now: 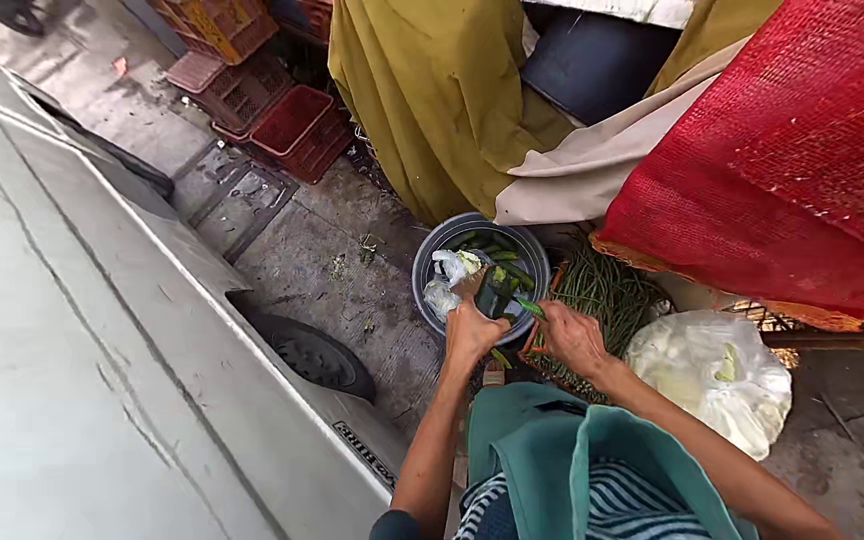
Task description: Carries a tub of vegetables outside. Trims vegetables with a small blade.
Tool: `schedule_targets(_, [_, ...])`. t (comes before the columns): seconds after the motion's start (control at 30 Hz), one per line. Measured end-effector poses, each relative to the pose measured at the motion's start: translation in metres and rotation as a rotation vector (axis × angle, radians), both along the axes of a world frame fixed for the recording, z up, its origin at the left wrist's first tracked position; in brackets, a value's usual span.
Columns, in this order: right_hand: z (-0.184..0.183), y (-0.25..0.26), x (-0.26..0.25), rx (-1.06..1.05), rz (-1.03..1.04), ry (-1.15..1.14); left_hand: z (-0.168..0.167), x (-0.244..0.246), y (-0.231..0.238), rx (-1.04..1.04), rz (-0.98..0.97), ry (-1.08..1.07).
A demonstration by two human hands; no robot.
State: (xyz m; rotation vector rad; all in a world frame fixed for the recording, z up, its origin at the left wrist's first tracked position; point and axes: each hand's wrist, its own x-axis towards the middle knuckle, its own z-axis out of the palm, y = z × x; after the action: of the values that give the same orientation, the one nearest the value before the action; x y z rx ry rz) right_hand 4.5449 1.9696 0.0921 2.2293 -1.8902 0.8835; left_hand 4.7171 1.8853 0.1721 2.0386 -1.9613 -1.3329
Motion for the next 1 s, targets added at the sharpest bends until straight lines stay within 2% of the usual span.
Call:
schedule_targets(0.17, [0.002, -0.035, 0.015, 0.003, -0.074, 0.058, 0.002, 0.005, -0.041, -0.031, -0.082, 0.019])
schedule_targets(0.33, [-0.001, -0.056, 0.022, -0.016, -0.122, 0.100, 0.006, 0.008, -0.062, -0.088, -0.141, -0.078])
schedule_targets(0.37, [0.000, -0.059, 0.023, 0.066, -0.156, 0.107, 0.005, 0.010, -0.064, -0.114, -0.154, -0.072])
schedule_targets(0.4, [0.002, -0.063, 0.023, 0.267, -0.219, 0.102, 0.005, 0.014, -0.064, -0.139, -0.159, -0.040])
schedule_targets(0.47, [-0.001, -0.079, 0.012, 1.000, -0.366, -0.028, 0.002, 0.025, -0.055, -0.182, -0.132, 0.132])
schedule_targets(0.5, [-0.014, -0.085, 0.002, 1.194, -0.397, -0.085, -0.001, 0.031, -0.050, -0.225, -0.102, 0.264])
schedule_targets(0.53, [-0.022, -0.088, -0.005, 1.260, -0.389, -0.134, -0.006, 0.035, -0.047, -0.283, -0.065, 0.418])
schedule_targets(0.6, [-0.024, -0.085, -0.005, 1.256, -0.319, -0.220, -0.017, 0.040, -0.042, -0.309, 0.005, 0.724])
schedule_targets(0.67, [-0.022, -0.078, 0.000, 1.209, -0.279, -0.293, -0.024, 0.041, -0.039, -0.313, 0.014, 0.881])
schedule_targets(0.9, [0.008, -0.060, -0.019, 0.918, -0.325, -0.703, -0.029, 0.028, -0.034, -0.425, -0.110, 0.980])
schedule_targets(1.0, [0.026, -0.042, -0.021, 0.696, -0.307, -0.730, -0.027, 0.021, -0.023, -0.438, -0.117, 0.961])
